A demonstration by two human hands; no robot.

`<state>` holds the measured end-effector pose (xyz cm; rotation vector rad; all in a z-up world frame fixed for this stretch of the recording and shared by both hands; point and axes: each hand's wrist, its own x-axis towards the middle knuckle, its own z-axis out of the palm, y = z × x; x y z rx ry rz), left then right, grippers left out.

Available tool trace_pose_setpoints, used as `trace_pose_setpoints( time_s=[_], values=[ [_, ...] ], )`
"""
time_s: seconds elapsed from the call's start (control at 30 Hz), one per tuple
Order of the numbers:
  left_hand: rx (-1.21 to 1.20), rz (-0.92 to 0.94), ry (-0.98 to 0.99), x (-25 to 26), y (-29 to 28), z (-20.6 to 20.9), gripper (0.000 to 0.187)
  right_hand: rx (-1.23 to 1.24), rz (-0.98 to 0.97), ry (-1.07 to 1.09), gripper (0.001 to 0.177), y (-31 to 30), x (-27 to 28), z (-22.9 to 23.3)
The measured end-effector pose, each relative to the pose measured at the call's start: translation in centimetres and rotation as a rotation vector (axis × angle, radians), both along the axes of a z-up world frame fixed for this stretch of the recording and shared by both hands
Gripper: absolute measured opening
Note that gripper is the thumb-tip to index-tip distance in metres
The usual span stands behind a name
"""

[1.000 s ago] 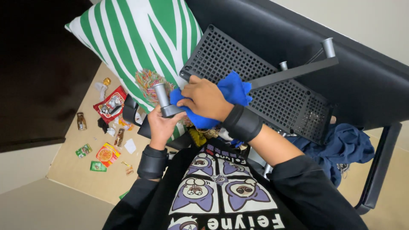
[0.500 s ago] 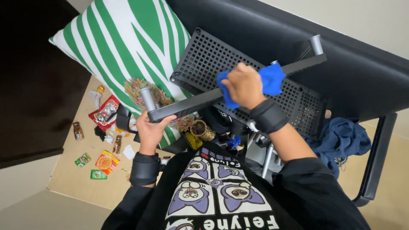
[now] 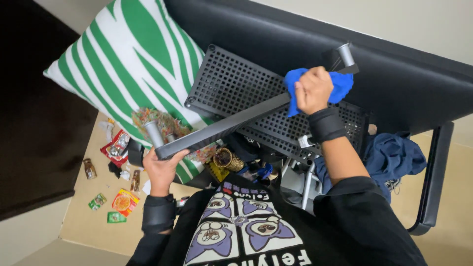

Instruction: The person cleans black plastic shelf panels and metal poles using a blue cloth. They wipe the surfaces of the panels and the ends of the poles, then insert the poles into the panels to assemble the structure.

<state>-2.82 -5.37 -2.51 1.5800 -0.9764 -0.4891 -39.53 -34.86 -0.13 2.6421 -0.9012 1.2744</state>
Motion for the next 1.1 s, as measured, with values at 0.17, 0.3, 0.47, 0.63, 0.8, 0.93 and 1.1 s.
trace_pose_setpoints(
  time_s=[0.17, 0.3, 0.47, 0.63, 0.8, 0.93, 1.1],
  values=[
    [-0.007, -0.021, 0.020, 0.2, 0.2, -0.5, 0.032, 0.006, -0.130, -0.093, 0.019, -2.7, -4.8, -3.6],
    [0.033, 0.011, 0.021, 0.3, -0.1, -0.8, 0.032, 0.021, -0.310, -0.204, 0.028, -4.8, -6.9, -5.8],
    [0.065, 0.028, 0.044, 0.9, -0.1, -1.2, 0.031, 0.003, -0.343, -0.337, 0.033, -6.7, -7.0, -7.9],
    [0.059, 0.082, -0.062, 1.0, -0.2, -1.4, 0.036, 0.111, -0.356, -0.674, 0.040, -8.0, -5.8, -7.4],
    [0.084, 0.088, 0.020, 2.6, -0.3, -3.1, 0.030, 0.318, -0.282, -1.061, 0.036, -14.2, -8.5, -16.3],
    [0.113, 0.127, -0.043, 3.5, -0.3, -4.0, 0.031, 0.766, -0.211, -1.197, 0.048, -10.7, -4.6, -11.5],
    [0.115, 0.143, 0.015, 3.8, -0.4, -4.1, 0.034, 1.057, -0.073, -1.306, 0.048, -8.4, -4.0, -16.1]
  ],
)
